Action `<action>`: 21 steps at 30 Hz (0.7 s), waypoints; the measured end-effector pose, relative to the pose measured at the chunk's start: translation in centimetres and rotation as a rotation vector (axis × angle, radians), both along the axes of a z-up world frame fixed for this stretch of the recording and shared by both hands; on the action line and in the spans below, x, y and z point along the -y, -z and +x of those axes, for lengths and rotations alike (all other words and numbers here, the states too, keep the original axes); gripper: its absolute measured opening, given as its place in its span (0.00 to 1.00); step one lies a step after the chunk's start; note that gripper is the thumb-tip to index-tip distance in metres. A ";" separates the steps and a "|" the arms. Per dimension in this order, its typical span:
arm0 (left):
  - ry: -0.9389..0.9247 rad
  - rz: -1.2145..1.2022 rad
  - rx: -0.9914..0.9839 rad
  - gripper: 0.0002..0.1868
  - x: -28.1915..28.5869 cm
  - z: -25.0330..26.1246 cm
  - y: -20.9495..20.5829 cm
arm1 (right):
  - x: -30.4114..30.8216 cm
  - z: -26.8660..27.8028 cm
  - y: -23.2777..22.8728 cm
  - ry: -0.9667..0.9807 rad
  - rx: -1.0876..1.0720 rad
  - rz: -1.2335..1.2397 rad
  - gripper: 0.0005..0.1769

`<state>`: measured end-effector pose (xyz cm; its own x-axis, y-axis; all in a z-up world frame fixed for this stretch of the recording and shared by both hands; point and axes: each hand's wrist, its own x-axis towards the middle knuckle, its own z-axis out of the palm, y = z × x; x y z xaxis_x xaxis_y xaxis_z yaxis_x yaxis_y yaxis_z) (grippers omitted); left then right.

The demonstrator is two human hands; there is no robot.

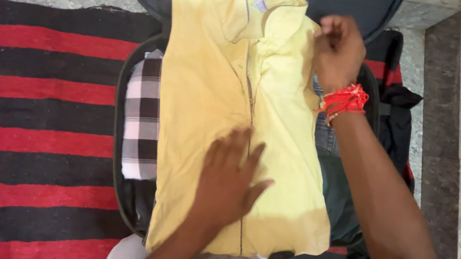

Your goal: The person unzips a suitcase, opens it, moves black shirts, and unfolds a yellow shirt to place it on top of other clothing items inside.

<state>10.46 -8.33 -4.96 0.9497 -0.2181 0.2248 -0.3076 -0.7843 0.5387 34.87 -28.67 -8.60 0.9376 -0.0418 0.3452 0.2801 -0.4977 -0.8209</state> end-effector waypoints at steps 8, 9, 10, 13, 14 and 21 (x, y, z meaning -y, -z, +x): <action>-0.418 0.004 0.202 0.30 -7.3 12.7 1.1 | 1.1 -0.5 0.8 0.040 -0.084 -0.165 0.22; -0.479 -0.002 0.211 0.31 -7.9 14.7 1.1 | 0.7 -0.2 0.7 0.050 0.077 -0.372 0.27; -0.478 -0.004 0.213 0.31 -8.4 16.3 1.1 | 0.4 0.1 0.5 0.057 0.237 -0.577 0.32; -0.693 -0.183 -0.075 0.31 -9.6 19.2 0.6 | -0.3 0.9 -0.7 0.039 -0.235 -0.299 0.25; -0.688 -0.139 -0.092 0.31 -9.7 19.5 0.6 | -0.7 1.0 -1.0 0.033 -0.233 -0.297 0.25; -0.514 -0.393 0.142 0.18 -10.1 22.1 2.2 | -3.0 2.2 -2.8 0.162 -0.084 -0.206 0.16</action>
<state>32.61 1.72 -7.12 0.8662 0.3787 0.3259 -0.0355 -0.6039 0.7963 37.07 -25.67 -5.80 0.9502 -0.1305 0.2830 0.1183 -0.6891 -0.7150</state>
